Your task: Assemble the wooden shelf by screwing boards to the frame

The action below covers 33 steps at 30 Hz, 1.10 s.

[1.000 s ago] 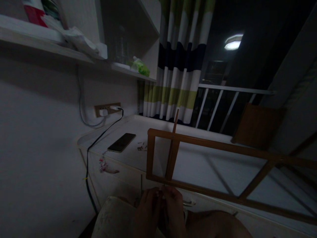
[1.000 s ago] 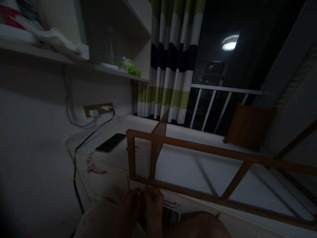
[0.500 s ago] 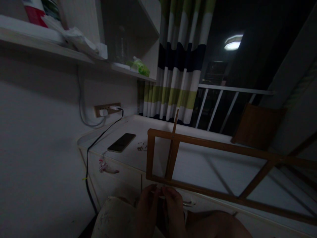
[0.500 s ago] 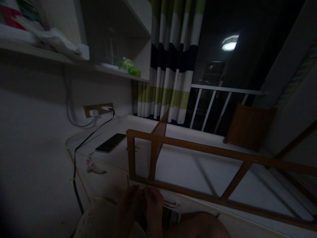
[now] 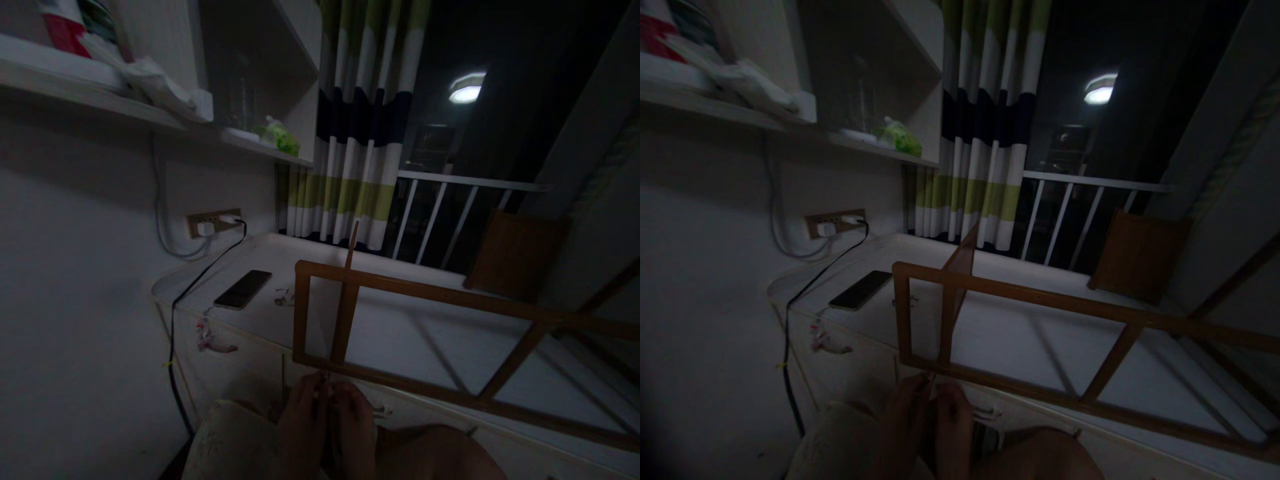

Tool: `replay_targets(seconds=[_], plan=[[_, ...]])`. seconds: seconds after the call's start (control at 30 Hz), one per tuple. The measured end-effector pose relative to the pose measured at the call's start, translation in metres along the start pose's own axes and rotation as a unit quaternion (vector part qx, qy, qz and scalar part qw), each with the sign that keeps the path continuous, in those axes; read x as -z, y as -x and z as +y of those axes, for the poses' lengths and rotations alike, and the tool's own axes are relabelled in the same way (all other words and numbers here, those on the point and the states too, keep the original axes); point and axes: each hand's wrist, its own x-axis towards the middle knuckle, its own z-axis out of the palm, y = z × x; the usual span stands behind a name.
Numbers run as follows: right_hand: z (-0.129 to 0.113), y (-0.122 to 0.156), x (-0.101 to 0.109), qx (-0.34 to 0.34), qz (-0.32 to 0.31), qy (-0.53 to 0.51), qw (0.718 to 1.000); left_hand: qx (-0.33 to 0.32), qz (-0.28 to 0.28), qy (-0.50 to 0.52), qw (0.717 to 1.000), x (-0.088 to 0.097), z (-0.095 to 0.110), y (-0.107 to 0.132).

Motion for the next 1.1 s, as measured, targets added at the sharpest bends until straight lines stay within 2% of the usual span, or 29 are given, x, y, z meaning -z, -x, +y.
replay_targets(seconds=[0.13,0.2,0.27,0.37,0.47,0.57,0.77,0.9,1.1], plan=[[-0.010,0.008,0.015,0.132,0.045,0.149,0.979,-0.074,0.005,-0.037,0.997,0.001,0.002,0.001],[-0.016,0.010,0.022,0.221,0.058,0.206,0.952,-0.093,0.004,-0.046,0.995,0.002,0.004,0.001],[-0.018,0.010,0.027,0.299,0.039,0.257,0.918,-0.110,0.007,-0.052,0.993,0.002,0.004,0.001],[-0.015,0.010,0.032,0.362,0.006,0.331,0.871,-0.125,0.003,-0.062,0.990,0.002,0.005,0.001],[-0.010,0.010,0.034,0.393,0.019,0.373,0.840,-0.130,0.004,-0.068,0.989,0.002,0.006,0.002],[-0.010,0.011,0.034,0.411,0.052,0.374,0.830,-0.132,0.004,-0.068,0.989,0.001,0.005,0.002],[-0.016,0.008,0.035,0.427,0.029,0.408,0.806,-0.131,-0.006,-0.056,0.990,-0.001,0.001,0.003],[-0.016,0.006,0.036,0.409,0.031,0.422,0.808,-0.120,-0.028,-0.046,0.991,-0.003,-0.003,0.006],[-0.015,0.004,0.036,0.407,0.060,0.418,0.810,-0.110,-0.020,-0.001,0.994,-0.010,-0.009,0.008]])
